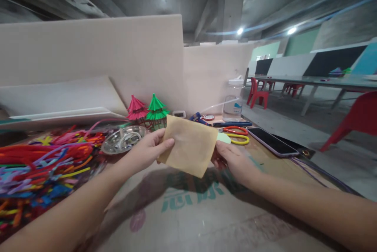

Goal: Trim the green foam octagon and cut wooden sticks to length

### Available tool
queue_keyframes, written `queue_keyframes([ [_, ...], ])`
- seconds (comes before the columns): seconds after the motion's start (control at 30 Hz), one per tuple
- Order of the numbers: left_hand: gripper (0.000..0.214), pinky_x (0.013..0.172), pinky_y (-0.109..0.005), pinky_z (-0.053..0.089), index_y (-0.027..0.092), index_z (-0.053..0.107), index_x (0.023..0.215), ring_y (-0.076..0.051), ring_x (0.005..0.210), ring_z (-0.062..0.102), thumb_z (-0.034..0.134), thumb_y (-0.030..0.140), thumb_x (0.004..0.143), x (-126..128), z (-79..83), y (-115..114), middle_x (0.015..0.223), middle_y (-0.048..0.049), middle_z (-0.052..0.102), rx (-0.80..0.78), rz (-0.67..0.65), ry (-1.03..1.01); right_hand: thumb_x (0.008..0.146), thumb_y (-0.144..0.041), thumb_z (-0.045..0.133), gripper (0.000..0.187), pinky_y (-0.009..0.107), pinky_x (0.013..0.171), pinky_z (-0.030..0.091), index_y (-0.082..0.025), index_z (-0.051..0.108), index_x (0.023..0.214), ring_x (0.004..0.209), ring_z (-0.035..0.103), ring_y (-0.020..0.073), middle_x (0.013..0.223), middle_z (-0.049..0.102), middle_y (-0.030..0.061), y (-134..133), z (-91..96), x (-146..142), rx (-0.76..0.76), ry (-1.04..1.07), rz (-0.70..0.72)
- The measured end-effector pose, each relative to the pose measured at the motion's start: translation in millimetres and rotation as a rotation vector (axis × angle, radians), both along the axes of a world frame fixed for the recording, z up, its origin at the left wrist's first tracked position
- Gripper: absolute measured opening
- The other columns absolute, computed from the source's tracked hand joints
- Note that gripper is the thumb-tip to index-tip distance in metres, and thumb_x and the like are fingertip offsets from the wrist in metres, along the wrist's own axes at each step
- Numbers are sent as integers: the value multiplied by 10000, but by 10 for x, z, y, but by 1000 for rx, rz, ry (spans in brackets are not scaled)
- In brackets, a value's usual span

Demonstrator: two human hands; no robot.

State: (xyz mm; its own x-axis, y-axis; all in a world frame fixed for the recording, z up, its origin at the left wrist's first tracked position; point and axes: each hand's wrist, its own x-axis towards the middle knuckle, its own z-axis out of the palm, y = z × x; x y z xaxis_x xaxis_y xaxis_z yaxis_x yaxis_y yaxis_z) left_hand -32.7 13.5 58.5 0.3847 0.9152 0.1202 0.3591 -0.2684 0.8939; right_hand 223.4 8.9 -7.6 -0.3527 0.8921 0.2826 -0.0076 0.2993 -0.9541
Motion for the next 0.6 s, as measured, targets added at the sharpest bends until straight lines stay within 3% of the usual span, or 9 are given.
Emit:
queue_keyframes([
  [0.1, 409, 459, -186, 424, 208, 637, 1108, -166, 644, 630, 650, 472, 795, -109, -187, 164, 837, -45, 697, -98, -51, 95, 933, -508, 380, 441, 247, 534, 382, -171, 577, 727, 549, 473, 119, 606, 526, -6, 142, 74, 114, 135, -224, -94],
  [0.17, 372, 574, -229, 491, 228, 690, 1047, -226, 789, 681, 685, 460, 755, -242, -282, 275, 928, -62, 728, -189, -106, 209, 914, -383, 429, 294, 256, 610, 447, -164, 622, 950, 646, 551, 136, 761, 616, 19, 351, 105, 253, 252, -455, -265],
  [0.23, 354, 605, -254, 499, 238, 724, 986, -262, 822, 692, 689, 478, 728, -378, -333, 368, 948, -68, 740, -182, -72, 374, 878, -306, 484, 264, 308, 739, 475, -147, 615, 1043, 806, 601, 180, 939, 655, 77, 573, 94, 427, 284, -554, -378],
  [0.3, 369, 630, -278, 493, 241, 737, 975, -289, 835, 686, 687, 489, 706, -479, -344, 439, 940, -78, 741, -32, 74, 559, 837, -302, 564, 295, 392, 899, 433, -144, 624, 1079, 998, 582, 250, 1106, 628, 133, 741, 46, 591, 313, -635, -456],
  [0.4, 451, 729, -328, 476, 231, 713, 1091, -320, 909, 654, 652, 478, 718, -525, -317, 492, 993, -112, 717, 334, 242, 808, 806, -368, 639, 411, 467, 1021, 338, -145, 626, 1151, 1153, 522, 325, 1221, 594, 173, 841, -62, 728, 335, -736, -494],
  [0.5, 513, 831, -371, 445, 184, 653, 1208, -328, 1009, 611, 560, 483, 802, -472, -281, 478, 1107, -150, 664, 542, 220, 935, 741, -450, 716, 597, 487, 1032, 341, -156, 595, 1247, 1172, 528, 351, 1244, 613, 173, 823, -158, 720, 331, -789, -445],
  [0.6, 525, 847, -376, 439, 157, 625, 1233, -318, 1031, 600, 484, 500, 861, -386, -267, 419, 1136, -152, 652, 552, 206, 955, 669, -430, 779, 711, 515, 1035, 349, -154, 574, 1291, 1203, 512, 377, 1278, 604, 177, 790, -202, 659, 332, -792, -399],
])
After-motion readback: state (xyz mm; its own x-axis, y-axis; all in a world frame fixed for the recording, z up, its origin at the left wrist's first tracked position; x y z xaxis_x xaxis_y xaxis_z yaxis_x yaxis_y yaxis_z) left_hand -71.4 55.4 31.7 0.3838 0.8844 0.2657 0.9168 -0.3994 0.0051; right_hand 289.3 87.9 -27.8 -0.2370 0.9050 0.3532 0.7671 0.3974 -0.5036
